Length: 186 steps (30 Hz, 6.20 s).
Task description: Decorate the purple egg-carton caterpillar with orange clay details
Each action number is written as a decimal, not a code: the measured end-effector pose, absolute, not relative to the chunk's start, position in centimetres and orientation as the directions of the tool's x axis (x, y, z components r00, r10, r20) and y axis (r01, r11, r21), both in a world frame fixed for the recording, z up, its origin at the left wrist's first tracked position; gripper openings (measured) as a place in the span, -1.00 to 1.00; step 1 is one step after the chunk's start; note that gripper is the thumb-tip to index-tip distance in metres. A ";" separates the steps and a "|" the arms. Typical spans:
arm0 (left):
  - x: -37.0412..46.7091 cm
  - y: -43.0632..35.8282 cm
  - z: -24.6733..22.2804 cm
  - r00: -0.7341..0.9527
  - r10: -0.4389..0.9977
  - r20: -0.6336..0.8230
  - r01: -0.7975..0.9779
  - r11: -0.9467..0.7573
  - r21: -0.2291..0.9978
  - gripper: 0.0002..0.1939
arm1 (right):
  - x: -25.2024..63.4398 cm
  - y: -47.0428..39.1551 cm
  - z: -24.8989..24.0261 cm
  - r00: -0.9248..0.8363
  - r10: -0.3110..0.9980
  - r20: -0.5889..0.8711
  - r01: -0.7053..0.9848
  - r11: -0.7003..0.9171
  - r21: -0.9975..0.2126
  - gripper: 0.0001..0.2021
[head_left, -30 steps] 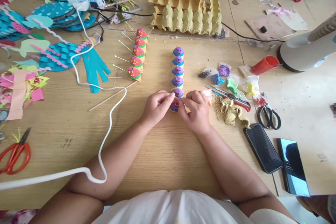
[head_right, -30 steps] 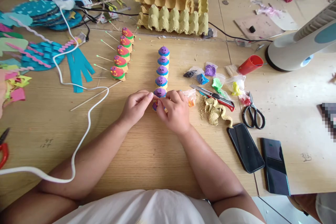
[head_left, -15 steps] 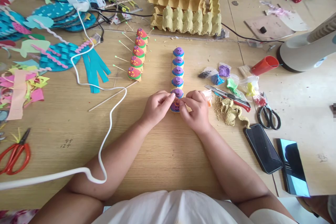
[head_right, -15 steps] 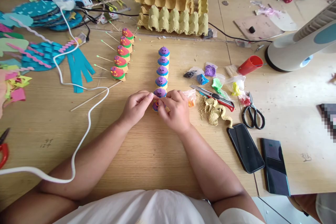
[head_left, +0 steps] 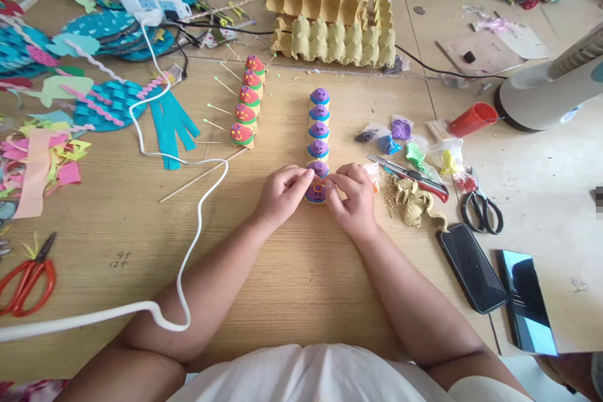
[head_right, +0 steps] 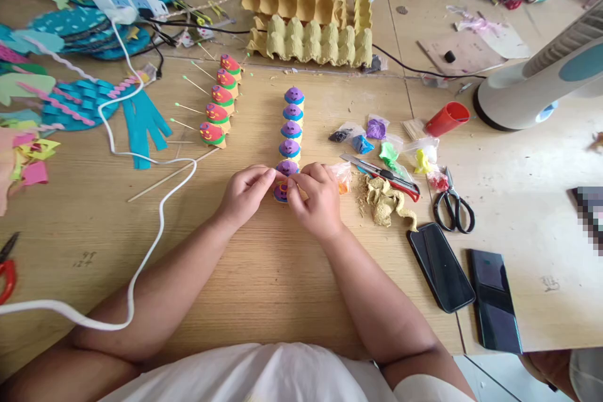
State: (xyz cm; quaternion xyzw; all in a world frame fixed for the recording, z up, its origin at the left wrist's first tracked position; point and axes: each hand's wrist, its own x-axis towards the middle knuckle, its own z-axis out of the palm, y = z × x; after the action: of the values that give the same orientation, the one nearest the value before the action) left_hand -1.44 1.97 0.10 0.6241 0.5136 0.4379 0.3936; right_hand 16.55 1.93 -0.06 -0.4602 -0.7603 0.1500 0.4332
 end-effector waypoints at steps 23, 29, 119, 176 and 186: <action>-1.3 2.3 -0.8 0.056 0.993 0.101 0.239 -0.111 0.965 -0.79 | 16.7 2.3 -0.2 -0.206 0.860 0.467 0.461 0.506 -0.729 -0.79; -1.3 2.3 -0.6 0.058 0.994 0.096 0.218 -0.106 0.970 -0.81 | 16.7 2.2 0.0 -0.278 0.864 0.420 0.450 0.504 -0.737 -0.81; -1.6 2.4 -0.8 0.141 0.988 0.064 0.191 -0.091 0.977 -0.74 | 17.1 2.5 -0.2 -0.195 0.862 0.467 0.455 0.501 -0.736 -0.66; -1.3 2.4 -0.9 0.071 0.997 0.038 0.179 -0.050 0.983 -0.93 | 16.9 2.3 -0.4 -0.191 0.862 0.469 0.560 0.488 -0.669 -0.63; -1.3 2.4 0.0 0.030 0.999 -0.012 0.086 0.009 0.996 -0.90 | 16.9 2.4 -0.6 -0.239 0.832 0.502 0.522 0.545 -0.656 -0.60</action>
State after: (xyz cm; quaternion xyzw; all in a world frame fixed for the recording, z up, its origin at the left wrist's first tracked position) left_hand -1.28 2.40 -0.04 0.5261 0.5159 0.4677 0.4881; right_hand 16.91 2.37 -0.65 -0.4417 -0.7662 0.1795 0.4308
